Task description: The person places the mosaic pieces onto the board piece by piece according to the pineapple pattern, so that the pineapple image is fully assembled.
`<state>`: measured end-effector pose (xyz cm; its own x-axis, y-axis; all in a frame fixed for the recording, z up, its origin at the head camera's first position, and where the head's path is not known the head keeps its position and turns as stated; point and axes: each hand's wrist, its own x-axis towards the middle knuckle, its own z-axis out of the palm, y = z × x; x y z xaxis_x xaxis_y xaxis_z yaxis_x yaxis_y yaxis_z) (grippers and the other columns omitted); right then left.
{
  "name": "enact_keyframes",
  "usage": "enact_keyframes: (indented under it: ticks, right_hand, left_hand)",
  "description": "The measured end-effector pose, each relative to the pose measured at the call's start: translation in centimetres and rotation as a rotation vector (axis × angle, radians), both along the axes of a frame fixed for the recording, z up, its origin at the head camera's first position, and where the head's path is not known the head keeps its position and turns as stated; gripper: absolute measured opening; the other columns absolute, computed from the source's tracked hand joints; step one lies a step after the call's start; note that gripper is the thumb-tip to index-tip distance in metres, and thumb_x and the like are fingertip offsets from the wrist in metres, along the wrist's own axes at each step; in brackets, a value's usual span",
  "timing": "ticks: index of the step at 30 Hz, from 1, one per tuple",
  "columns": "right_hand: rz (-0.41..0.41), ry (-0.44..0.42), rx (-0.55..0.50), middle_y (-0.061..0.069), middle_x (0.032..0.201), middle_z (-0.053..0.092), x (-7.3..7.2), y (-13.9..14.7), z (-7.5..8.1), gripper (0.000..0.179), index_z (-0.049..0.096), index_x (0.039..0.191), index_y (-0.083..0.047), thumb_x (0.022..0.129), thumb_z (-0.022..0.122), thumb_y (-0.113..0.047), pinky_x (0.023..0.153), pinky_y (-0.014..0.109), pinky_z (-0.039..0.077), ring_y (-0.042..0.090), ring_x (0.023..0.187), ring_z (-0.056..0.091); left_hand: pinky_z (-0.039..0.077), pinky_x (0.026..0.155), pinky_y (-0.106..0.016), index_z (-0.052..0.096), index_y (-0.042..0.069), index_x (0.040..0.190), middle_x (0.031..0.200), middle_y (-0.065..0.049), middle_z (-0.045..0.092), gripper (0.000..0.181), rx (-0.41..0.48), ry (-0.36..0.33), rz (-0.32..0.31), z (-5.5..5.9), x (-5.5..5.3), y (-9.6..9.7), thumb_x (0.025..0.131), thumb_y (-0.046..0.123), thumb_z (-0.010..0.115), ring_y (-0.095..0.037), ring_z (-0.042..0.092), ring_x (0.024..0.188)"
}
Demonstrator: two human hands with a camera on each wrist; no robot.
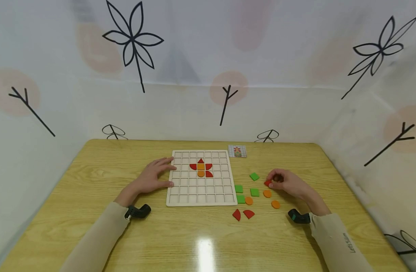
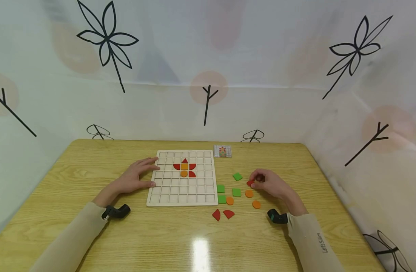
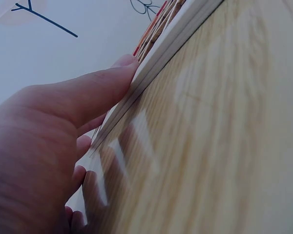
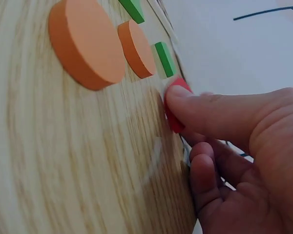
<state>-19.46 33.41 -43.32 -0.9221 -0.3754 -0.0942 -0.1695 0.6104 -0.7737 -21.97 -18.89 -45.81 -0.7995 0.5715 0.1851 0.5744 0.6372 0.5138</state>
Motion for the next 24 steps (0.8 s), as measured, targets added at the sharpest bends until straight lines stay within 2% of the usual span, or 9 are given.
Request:
enact_keyframes:
  ticks: [6,11,15,19,24]
  right_hand:
    - [-0.071,0.030,-0.019,0.010,0.090,0.056,-0.1,-0.2,-0.1,0.016,0.056,0.094,-0.001,0.094,0.070,-0.010,0.065,0.026,0.042,0.020,0.079,0.048]
    - [-0.158,0.092,0.027,0.008,0.087,0.057,-0.1,-0.4,-0.2,0.020,0.056,0.092,-0.003,0.094,0.071,-0.016,0.065,0.026,0.041,0.019,0.075,0.050]
    - [-0.188,0.119,0.046,0.011,0.096,0.062,-0.1,-0.6,-0.2,0.019,0.062,0.104,-0.002,0.096,0.069,-0.017,0.070,0.025,0.045,0.020,0.084,0.056]
    - [-0.199,0.129,0.034,0.015,0.107,0.062,-0.1,-1.2,0.0,0.028,0.064,0.121,0.000,0.097,0.067,-0.014,0.066,0.026,0.050,0.023,0.090,0.059]
    - [-0.209,0.183,0.020,0.015,0.107,0.064,-0.2,-2.7,0.4,0.026,0.064,0.121,0.000,0.097,0.066,-0.009,0.070,0.021,0.051,0.027,0.093,0.062]
  left_hand:
    - [0.017,0.114,-0.064,0.062,0.015,0.136,0.159,-0.010,0.034,0.057,-0.009,0.003,0.006,-0.1,-0.1,-0.1,0.088,0.044,0.074,-0.037,0.025,0.146]
    - [0.016,0.113,-0.065,0.062,0.015,0.135,0.159,-0.011,0.035,0.056,-0.009,0.004,0.009,-0.2,-0.1,-0.2,0.088,0.044,0.073,-0.039,0.026,0.146]
    - [0.016,0.113,-0.065,0.062,0.015,0.135,0.159,-0.011,0.034,0.056,-0.011,-0.001,0.008,-0.2,0.0,-0.2,0.088,0.044,0.073,-0.039,0.025,0.146]
    - [0.015,0.114,-0.063,0.063,0.015,0.134,0.159,-0.011,0.034,0.056,-0.009,-0.012,0.008,-0.2,-0.1,0.0,0.088,0.044,0.074,-0.038,0.025,0.146]
    - [0.016,0.114,-0.063,0.063,0.015,0.134,0.159,-0.011,0.034,0.056,-0.006,-0.009,0.005,-0.1,-0.1,0.0,0.088,0.044,0.074,-0.038,0.024,0.146]
